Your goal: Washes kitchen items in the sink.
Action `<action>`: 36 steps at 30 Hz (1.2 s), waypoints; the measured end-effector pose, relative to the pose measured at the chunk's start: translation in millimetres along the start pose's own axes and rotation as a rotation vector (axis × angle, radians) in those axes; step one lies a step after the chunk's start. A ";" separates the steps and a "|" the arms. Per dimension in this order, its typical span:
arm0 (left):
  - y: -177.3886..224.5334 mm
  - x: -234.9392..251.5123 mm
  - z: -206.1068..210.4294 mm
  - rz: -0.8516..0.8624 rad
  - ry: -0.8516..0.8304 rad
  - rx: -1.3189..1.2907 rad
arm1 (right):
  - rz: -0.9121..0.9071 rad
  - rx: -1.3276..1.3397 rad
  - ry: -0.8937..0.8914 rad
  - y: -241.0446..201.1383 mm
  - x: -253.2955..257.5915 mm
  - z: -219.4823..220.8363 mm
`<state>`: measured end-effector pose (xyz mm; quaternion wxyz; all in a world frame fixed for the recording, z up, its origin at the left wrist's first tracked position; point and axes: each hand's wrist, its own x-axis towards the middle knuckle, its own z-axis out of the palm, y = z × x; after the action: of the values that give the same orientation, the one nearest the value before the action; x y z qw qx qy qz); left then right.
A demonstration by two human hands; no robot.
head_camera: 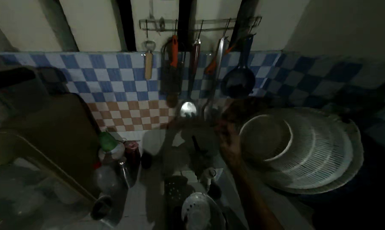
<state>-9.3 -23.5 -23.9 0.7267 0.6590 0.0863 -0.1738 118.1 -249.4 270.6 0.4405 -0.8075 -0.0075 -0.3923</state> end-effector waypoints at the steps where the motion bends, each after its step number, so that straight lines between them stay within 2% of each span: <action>1: 10.5 0.5 1.1 -0.058 -0.001 0.009 | 0.045 0.021 -0.047 8.3 -27.7 1.3; 3: 39.6 -10.4 9.2 -0.250 0.018 -0.001 | 0.260 0.060 -0.050 29.7 -84.5 2.9; 4: 41.5 -13.7 8.8 -0.307 0.003 0.013 | 0.388 0.087 -0.013 43.9 -111.9 3.8; 6: 8.3 -14.2 -6.7 -0.266 -0.127 0.046 | 0.609 0.118 0.003 71.3 -155.1 3.9; 8: -11.2 -5.5 -11.4 -0.333 -0.172 -0.031 | 0.693 0.089 -0.061 80.8 -171.6 6.0; 10: -15.1 0.6 -4.8 -0.380 -0.142 -0.009 | 0.638 -0.100 -0.158 74.0 -167.8 5.7; 11: -14.1 0.1 -5.4 -0.348 -0.200 0.057 | 0.583 -0.232 -0.221 68.6 -161.7 4.2; 14: -24.5 7.2 -7.8 -0.162 -0.390 0.264 | 0.447 -0.568 -0.400 49.9 -141.3 0.8; 16: -23.6 12.0 -7.6 -0.023 -0.486 0.426 | 0.398 -0.656 -0.495 42.4 -132.5 -0.5; 17: -19.4 13.0 -4.7 -0.025 -0.494 0.437 | 0.368 -0.680 -0.534 42.0 -129.7 -1.1; 19: -9.1 13.8 2.5 -0.129 -0.469 0.335 | 0.319 -0.684 -0.597 41.3 -123.7 -4.2; 22: -14.8 26.8 18.7 -0.393 -0.393 0.054 | 0.242 -0.694 -0.792 46.1 -107.3 -9.9; 24: -9.5 26.3 19.8 -0.417 -0.475 0.065 | 0.195 -0.686 -0.888 51.6 -97.8 -13.6; 27: -5.9 21.2 28.6 -0.547 -0.420 -0.106 | 0.184 -0.581 -0.828 67.5 -99.6 -21.8; 29: -16.6 20.6 26.6 -0.561 -0.440 -0.156 | 0.328 -0.399 -0.677 80.6 -115.6 -22.6; 31: -31.3 20.9 18.9 -0.516 -0.504 -0.162 | 0.550 -0.221 -0.535 93.6 -140.1 -17.4; 33: -48.5 21.2 13.1 -0.498 -0.528 -0.195 | 0.771 -0.047 -0.479 110.1 -168.3 -6.0; 36: -38.4 10.5 13.4 -0.482 -0.508 -0.155 | 1.174 0.368 -0.417 148.1 -196.9 22.2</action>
<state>-15.0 -40.9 -61.7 0.7110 0.4983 0.0687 -0.4913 48.7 -258.5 33.3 0.7020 -0.6479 0.2827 0.0863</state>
